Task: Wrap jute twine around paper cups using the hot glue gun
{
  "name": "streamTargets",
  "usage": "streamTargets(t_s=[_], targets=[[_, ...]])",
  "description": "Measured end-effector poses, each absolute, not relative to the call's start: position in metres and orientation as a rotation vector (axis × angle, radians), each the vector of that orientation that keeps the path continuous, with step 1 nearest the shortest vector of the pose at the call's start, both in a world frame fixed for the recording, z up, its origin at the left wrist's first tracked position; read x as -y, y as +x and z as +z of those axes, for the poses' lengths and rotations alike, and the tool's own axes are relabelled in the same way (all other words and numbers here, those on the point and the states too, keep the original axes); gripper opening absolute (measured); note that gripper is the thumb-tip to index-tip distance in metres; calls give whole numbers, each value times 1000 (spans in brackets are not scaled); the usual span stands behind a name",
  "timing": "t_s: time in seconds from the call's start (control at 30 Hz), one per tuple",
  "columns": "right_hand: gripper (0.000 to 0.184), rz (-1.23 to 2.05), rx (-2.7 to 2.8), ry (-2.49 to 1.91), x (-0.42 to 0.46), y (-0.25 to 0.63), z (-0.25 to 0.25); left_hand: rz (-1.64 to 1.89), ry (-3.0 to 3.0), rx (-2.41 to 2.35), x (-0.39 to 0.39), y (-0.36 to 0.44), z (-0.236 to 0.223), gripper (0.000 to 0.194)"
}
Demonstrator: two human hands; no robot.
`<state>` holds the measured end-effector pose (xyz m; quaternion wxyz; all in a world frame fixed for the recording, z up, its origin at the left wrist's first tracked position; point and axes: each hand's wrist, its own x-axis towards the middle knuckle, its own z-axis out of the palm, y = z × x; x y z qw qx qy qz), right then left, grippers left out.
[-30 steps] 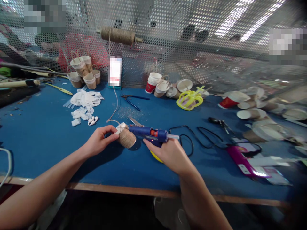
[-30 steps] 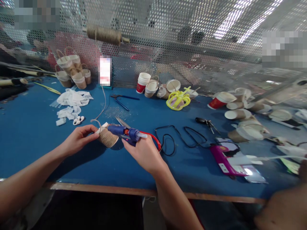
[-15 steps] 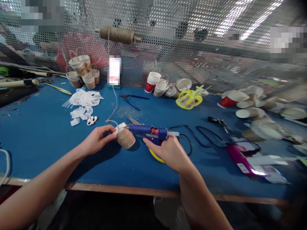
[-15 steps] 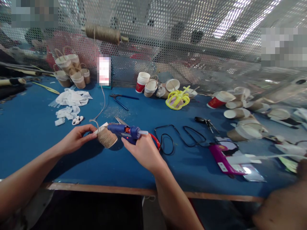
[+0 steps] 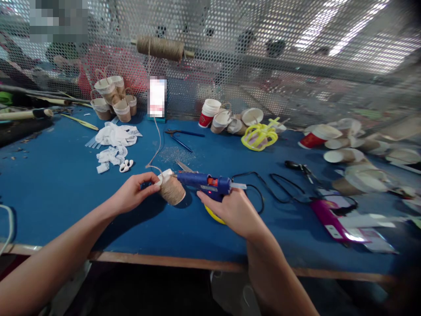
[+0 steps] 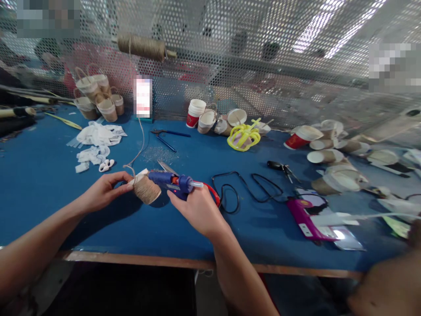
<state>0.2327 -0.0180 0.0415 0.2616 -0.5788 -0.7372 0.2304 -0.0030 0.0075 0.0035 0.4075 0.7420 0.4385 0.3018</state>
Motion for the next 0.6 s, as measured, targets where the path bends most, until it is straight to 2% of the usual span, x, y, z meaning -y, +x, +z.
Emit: streamTargets(t_s=[0.6], targets=[[20,569,2091,-1582,21,232,45,759,1855,-1094,-7,-3,5,16]])
